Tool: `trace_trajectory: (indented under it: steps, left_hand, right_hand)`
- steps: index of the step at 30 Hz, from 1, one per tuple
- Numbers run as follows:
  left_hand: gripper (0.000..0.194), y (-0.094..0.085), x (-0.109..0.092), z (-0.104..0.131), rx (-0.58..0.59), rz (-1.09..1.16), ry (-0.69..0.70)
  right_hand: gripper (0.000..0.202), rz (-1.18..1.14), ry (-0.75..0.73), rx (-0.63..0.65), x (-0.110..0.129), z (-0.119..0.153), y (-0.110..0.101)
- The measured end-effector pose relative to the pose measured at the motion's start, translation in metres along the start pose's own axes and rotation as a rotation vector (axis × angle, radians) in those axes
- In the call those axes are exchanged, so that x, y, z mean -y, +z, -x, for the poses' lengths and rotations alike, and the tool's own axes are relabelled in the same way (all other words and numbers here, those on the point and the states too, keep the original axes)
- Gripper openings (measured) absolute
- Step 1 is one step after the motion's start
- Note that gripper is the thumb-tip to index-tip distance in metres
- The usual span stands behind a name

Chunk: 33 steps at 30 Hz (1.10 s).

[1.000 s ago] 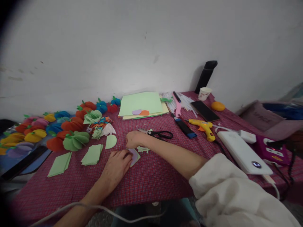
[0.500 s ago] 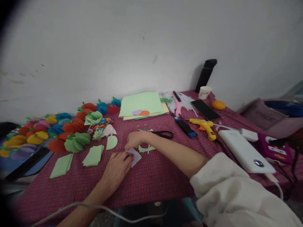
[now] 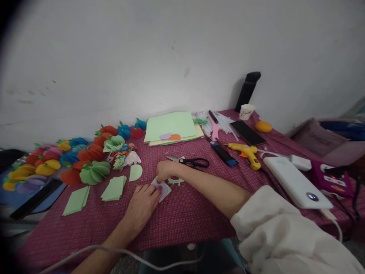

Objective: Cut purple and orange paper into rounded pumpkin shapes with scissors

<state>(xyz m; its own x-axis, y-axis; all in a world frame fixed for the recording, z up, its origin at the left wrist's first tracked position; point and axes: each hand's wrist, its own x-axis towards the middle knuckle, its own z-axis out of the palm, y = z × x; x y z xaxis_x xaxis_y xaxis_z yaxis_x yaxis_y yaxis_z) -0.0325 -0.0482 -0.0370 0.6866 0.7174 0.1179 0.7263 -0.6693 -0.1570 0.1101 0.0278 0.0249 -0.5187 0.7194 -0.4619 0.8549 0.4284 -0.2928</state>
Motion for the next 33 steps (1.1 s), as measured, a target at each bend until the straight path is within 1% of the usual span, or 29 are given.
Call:
trace_trajectory:
  steps: [4, 8, 13, 16, 18, 20, 21, 23, 24, 25, 26, 27, 28, 30, 32, 33]
  left_hand:
    - [0.019, 0.000, 0.000, 0.001, -0.011, -0.030, 0.016]
    - [0.020, 0.001, 0.000, 0.001, -0.023, -0.042, 0.019]
    - [0.020, 0.004, -0.001, 0.002, -0.045, -0.035, 0.006]
    - [0.021, 0.004, -0.002, 0.004, -0.096, -0.003, -0.015]
    - [0.023, 0.002, -0.001, 0.006, -0.169, 0.050, -0.027]
    - [0.023, -0.001, 0.002, 0.009, -0.292, 0.141, -0.066]
    - [0.022, -0.002, 0.005, 0.010, -0.371, 0.204, -0.113]
    - [0.019, -0.005, 0.011, 0.012, -0.536, 0.383, -0.294]
    - [0.020, -0.005, 0.014, 0.012, -0.600, 0.507, -0.413]
    - [0.022, -0.006, 0.017, 0.011, -0.627, 0.651, -0.519]
    - [0.026, -0.006, 0.019, 0.010, -0.619, 0.806, -0.596]
    - [0.030, -0.006, 0.020, 0.009, -0.582, 0.962, -0.642]
    - [0.034, -0.007, 0.020, 0.006, -0.519, 1.107, -0.653]
    - [0.039, -0.009, 0.019, 0.001, -0.378, 1.339, -0.620]
    - [0.040, -0.013, 0.014, -0.005, -0.252, 1.495, -0.574]
    - [0.039, -0.015, 0.012, -0.007, -0.210, 1.549, -0.552]
  right_hand:
    - [0.032, -0.013, -0.005, 0.002, -0.001, -0.003, 0.001]
    - [0.028, -0.010, 0.006, 0.000, 0.004, -0.001, 0.000]
    - [0.028, -0.032, 0.014, -0.051, 0.006, 0.003, 0.003]
    - [0.028, -0.076, 0.005, -0.084, 0.001, 0.002, 0.008]
    - [0.028, -0.118, -0.009, -0.098, -0.004, 0.000, 0.011]
    - [0.028, -0.168, -0.031, -0.115, -0.011, -0.001, 0.011]
    - [0.029, -0.195, -0.044, -0.126, -0.015, 0.000, 0.010]
    - [0.029, -0.249, -0.078, -0.149, -0.023, 0.003, 0.006]
    - [0.029, -0.272, -0.094, -0.160, -0.026, 0.006, 0.003]
    - [0.030, -0.289, -0.108, -0.172, -0.029, 0.009, 0.000]
    - [0.029, -0.304, -0.121, -0.185, -0.031, 0.014, -0.003]
    - [0.029, -0.320, -0.132, -0.203, -0.033, 0.018, -0.006]
    - [0.029, -0.341, -0.143, -0.225, -0.033, 0.024, -0.009]
    - [0.028, -0.395, -0.169, -0.261, -0.033, 0.035, -0.014]
    - [0.027, -0.454, -0.195, -0.275, -0.031, 0.045, -0.018]
    - [0.027, -0.477, -0.208, -0.269, -0.030, 0.049, -0.020]
